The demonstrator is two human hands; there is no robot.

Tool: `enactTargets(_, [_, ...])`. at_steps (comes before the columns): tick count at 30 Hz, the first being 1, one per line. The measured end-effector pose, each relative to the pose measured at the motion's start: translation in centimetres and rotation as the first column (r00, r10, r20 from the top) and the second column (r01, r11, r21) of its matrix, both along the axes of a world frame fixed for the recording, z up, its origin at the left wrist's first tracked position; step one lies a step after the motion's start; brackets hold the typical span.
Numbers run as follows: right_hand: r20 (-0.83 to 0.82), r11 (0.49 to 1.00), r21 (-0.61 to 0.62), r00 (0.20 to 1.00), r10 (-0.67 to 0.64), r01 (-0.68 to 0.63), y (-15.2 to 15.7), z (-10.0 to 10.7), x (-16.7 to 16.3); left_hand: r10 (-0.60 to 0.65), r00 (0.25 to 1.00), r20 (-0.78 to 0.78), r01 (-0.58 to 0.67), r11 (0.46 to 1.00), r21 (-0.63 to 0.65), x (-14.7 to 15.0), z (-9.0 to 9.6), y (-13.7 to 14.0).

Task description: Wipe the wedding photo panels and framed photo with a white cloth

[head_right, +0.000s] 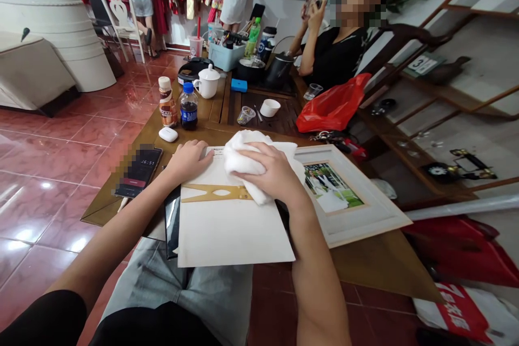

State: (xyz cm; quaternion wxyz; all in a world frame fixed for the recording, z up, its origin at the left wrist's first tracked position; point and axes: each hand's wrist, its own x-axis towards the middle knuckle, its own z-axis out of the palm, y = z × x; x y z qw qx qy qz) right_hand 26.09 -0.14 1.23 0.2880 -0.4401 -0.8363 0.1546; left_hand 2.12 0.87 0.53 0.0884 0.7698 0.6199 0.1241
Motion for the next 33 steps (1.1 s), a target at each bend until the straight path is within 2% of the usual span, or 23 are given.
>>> enactTargets(2, [0.025,0.998,0.032,0.998,-0.052,0.051,0.3,-0.4,-0.4,0.001,1.0,0.001,-0.001,1.0,0.004,0.0,-0.1,0.0])
enactTargets(4, [0.06,0.999,-0.002,0.997,-0.039,0.039,0.3,-0.5,-0.2,-0.003,1.0,0.007,0.003,1.0,0.01,0.0,-0.3,0.1])
enactTargets(7, [0.085,0.992,-0.113,0.994,0.063,-0.054,-0.3,0.4,1.0,-0.01,1.0,0.022,0.009,1.0,0.022,0.0,-0.5,0.1])
enactTargets(9, [0.08,0.965,-0.217,0.983,0.167,-0.147,-0.9,1.3,2.0,-0.004,1.0,0.024,0.003,1.0,0.017,0.0,-0.6,0.1])
enactTargets(11, [0.082,0.912,-0.332,0.956,0.283,-0.242,-1.4,2.3,2.9,0.006,1.0,0.016,-0.006,1.0,0.004,0.0,-0.5,0.1])
enactTargets(14, [0.046,0.768,-0.479,0.862,0.505,-0.424,-2.1,3.2,3.6,0.009,1.0,0.006,-0.009,1.0,-0.004,0.1,-0.5,0.1])
enactTargets(16, [-0.007,0.665,-0.522,0.783,0.623,-0.534,-2.4,3.4,3.7,0.007,1.0,0.003,-0.007,1.0,-0.001,0.1,-0.5,0.1])
enactTargets(18, [-0.047,0.624,-0.533,0.756,0.653,-0.571,-2.6,3.3,3.6,0.004,1.0,-0.001,-0.004,1.0,0.006,0.1,-0.5,0.1])
enactTargets(20, [-0.063,0.654,-0.532,0.795,0.603,-0.538,-2.7,3.2,3.3,0.005,1.0,-0.007,-0.005,1.0,0.01,0.1,-0.5,0.1])
enactTargets(23, [-0.072,0.776,-0.449,0.884,0.462,-0.443,-2.9,2.9,2.3,0.009,1.0,-0.013,-0.009,1.0,0.0,0.1,-0.5,0.1])
enactTargets(26, [-0.064,0.909,-0.248,0.941,0.331,-0.336,-2.7,2.0,0.7,0.006,1.0,-0.013,-0.006,1.0,-0.004,0.1,-0.3,0.0])
enactTargets(28, [-0.04,0.963,-0.089,0.967,0.253,-0.256,-2.5,1.1,-0.3,0.004,1.0,-0.012,-0.004,1.0,0.001,0.1,-0.3,0.0])
enactTargets(30, [0.015,0.97,0.016,0.97,0.244,-0.244,-2.2,0.3,-1.1,0.005,1.0,-0.012,-0.005,1.0,0.005,0.1,-0.2,-0.1])
enactTargets(33, [0.11,0.915,0.009,0.91,0.4,-0.403,-2.0,0.2,-1.5,-0.002,1.0,-0.009,0.002,1.0,0.013,0.0,-0.3,0.0])
